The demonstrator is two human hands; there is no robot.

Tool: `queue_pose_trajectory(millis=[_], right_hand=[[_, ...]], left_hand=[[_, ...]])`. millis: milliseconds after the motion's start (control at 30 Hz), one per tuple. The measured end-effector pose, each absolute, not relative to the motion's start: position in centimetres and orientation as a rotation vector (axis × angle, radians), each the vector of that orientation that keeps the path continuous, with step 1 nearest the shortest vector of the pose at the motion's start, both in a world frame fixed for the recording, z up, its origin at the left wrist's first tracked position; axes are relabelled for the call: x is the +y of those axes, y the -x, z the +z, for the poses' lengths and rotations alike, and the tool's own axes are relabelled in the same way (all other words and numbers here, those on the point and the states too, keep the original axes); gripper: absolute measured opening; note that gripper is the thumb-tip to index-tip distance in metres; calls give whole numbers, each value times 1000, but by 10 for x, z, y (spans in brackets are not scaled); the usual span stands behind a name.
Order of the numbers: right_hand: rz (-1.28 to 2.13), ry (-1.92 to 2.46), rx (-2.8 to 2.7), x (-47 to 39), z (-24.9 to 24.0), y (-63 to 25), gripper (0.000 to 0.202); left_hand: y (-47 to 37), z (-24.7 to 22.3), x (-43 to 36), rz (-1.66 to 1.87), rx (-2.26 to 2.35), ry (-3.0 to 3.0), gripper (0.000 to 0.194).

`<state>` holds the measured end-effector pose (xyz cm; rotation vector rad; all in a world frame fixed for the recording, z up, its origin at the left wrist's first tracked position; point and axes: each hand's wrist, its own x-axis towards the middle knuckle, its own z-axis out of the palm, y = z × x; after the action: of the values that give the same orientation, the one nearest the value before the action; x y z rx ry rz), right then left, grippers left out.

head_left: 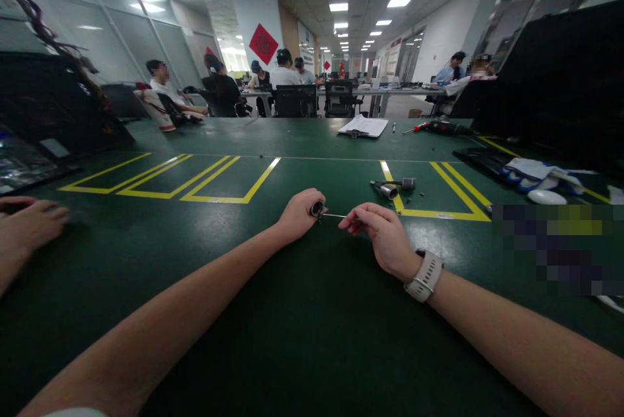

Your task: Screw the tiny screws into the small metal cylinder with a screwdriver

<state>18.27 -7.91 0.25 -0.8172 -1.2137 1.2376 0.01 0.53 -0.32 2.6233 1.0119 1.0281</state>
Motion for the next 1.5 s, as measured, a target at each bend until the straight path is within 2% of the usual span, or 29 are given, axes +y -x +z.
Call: queue_pose_trajectory(millis=[567,767,933,1100,1300,1500], right_hand=[[1145,962,-1199,-78,1,-183,19],[1142,1003,-1189,-77,1,-183,20],[1140,1023,-1184,-76,0,-182,19],[1084,963,-1162,-77,0,-183,21],[1082,844,-1193,-82,2,-183,21],[1154,816,-1342,-86,6,-180,18]], left_hand=[[1,-4,8,1058,1119,-2592,12],[2,-4,7,1065,1137,-2579,21],[2,-5,8,1111,1103,-2563,19],[1,-6,9,1125,1119,-2557,13],[1,-3,5,1121,1228,-2390,28],[0,-5,8,1077,1209,-2315,24]])
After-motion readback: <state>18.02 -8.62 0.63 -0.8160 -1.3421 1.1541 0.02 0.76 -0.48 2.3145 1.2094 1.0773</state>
